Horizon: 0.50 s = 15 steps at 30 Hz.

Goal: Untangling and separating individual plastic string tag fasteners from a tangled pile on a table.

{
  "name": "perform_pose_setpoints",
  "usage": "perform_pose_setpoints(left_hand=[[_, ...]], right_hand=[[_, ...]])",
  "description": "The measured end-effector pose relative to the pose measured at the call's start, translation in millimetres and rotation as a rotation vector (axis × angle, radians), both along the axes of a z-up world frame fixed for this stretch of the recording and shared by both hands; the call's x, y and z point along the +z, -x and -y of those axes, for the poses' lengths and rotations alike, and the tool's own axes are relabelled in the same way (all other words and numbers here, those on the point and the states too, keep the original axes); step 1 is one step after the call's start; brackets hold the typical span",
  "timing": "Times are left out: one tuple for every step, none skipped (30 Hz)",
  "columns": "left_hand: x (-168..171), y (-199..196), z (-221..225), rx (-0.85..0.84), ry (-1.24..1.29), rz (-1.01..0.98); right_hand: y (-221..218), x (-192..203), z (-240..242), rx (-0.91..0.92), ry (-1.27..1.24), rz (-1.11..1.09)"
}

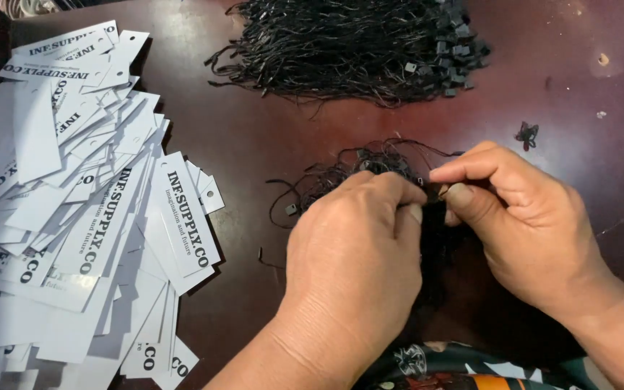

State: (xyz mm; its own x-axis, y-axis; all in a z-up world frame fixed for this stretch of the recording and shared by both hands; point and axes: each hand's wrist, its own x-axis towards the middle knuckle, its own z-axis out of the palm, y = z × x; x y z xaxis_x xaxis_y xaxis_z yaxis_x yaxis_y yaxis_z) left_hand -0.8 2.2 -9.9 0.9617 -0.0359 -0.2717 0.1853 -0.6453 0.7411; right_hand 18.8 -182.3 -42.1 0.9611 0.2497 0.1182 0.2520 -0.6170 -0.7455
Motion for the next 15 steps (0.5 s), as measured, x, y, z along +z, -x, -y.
perform_pose_setpoints(left_hand=[[-9.7,0.9,-2.1,-0.055,-0.089,0.184],[-16.5,3.6,-2.8,-0.056,-0.089,0.185],[-23.3,6.3,-3.2,-0.063,-0.099,0.247],[-30.6,9.0,-3.1,-0.071,-0.106,0.311],[-35.3,12.2,-3.3,-0.074,-0.106,0.313],[-40.2,16.6,-3.3,-0.03,-0.051,0.455],[-44.9,21.5,-4.0,0.012,0.005,0.597],[-46.1,22.5,-4.7,0.017,0.004,0.597],[-46.6,23.9,-5.8,0.021,0.03,0.619],[-46.1,23.6,-6.8,0.023,0.055,0.647],[-44.8,23.7,-6.9,0.026,0.052,0.653],[-44.0,23.9,-6.1,-0.009,0.021,0.733],[-42.8,24.0,-5.0,-0.046,-0.011,0.813],[-41.1,24.4,-3.6,-0.048,-0.01,0.822],[-38.6,25.0,-2.3,-0.112,-0.087,0.892]], right_hand=[[-0.5,-0.4,-0.3,-0.001,-0.004,0.009],[0.9,-1.6,-0.9,-0.002,-0.005,0.01],[2.3,-2.8,-1.1,-0.016,0.023,0.024],[3.9,-4.4,-0.7,-0.031,0.052,0.04],[5.0,-4.3,-1.1,-0.034,0.052,0.042],[7.7,-4.7,-1.3,-0.073,0.011,0.052],[10.8,-4.8,-2.1,-0.113,-0.03,0.063],[11.0,-5.0,-2.1,-0.108,-0.03,0.063],[11.7,-4.4,-2.7,-0.116,-0.013,0.064],[10.9,-3.0,-3.1,-0.126,0.001,0.07],[10.6,-1.1,-4.4,-0.122,-0.001,0.075],[11.7,0.5,-4.7,0.036,-0.017,0.186],[12.7,2.4,-4.5,0.194,-0.031,0.295],[13.9,3.5,-5.9,0.191,-0.031,0.304],[15.2,5.2,-7.3,0.265,0.027,0.369]])
